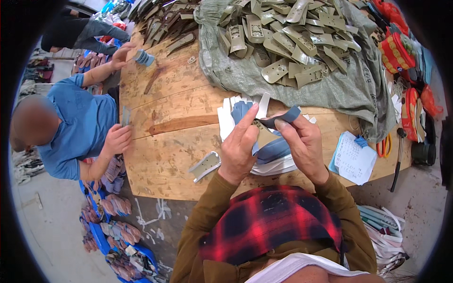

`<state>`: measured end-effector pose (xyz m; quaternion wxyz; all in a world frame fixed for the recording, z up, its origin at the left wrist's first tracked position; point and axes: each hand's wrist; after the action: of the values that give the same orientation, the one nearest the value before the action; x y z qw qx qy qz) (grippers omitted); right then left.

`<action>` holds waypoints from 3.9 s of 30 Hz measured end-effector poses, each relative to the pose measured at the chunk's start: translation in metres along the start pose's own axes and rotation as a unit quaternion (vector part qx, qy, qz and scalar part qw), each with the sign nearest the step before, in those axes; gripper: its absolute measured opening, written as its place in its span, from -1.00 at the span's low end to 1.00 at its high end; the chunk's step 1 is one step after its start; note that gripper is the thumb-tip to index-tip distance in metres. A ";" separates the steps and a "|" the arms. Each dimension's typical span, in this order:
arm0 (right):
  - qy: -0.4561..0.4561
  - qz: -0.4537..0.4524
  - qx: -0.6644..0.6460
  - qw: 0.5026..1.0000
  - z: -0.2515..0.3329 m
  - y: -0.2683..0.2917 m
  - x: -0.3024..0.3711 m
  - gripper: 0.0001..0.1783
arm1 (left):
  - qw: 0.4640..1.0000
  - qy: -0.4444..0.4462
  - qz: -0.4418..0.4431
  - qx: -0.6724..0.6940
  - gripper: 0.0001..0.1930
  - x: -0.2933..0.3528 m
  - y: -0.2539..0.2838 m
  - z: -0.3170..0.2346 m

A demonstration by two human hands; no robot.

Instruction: The person assembles sandals by hand at a wooden workbench. They pick up white foam insoles and blue rubber straps, aligning the straps with the insoles and securing them. The person handles the components one at a time, repeatedly folding and pressing the straps into place.

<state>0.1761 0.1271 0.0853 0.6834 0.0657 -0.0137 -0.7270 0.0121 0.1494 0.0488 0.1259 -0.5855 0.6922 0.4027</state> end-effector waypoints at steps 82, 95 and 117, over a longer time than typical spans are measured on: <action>-0.099 0.205 0.092 0.969 -0.071 0.007 0.015 -0.95 | 0.911 0.409 -0.042 -0.033 -0.86 0.084 0.039 -0.026; -0.015 0.180 0.072 0.981 -0.061 0.006 0.004 -0.88 | 0.975 0.093 0.144 -0.142 -0.65 0.060 0.021 -0.022; 0.197 0.304 0.165 0.917 0.015 0.047 -0.042 -0.92 | 0.692 0.497 0.021 0.523 -0.61 0.006 0.011 -0.034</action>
<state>0.2233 0.1652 0.1088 0.8400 0.3120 -0.0185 -0.4436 0.0106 0.1209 0.0714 0.0406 -0.5255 0.7643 -0.3715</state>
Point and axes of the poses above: each hand's wrist, its own x-axis away from the middle knuckle, its own y-axis out of the back of the hand, z = x × y, and after that the axes turned 8 degrees about x, right-handed
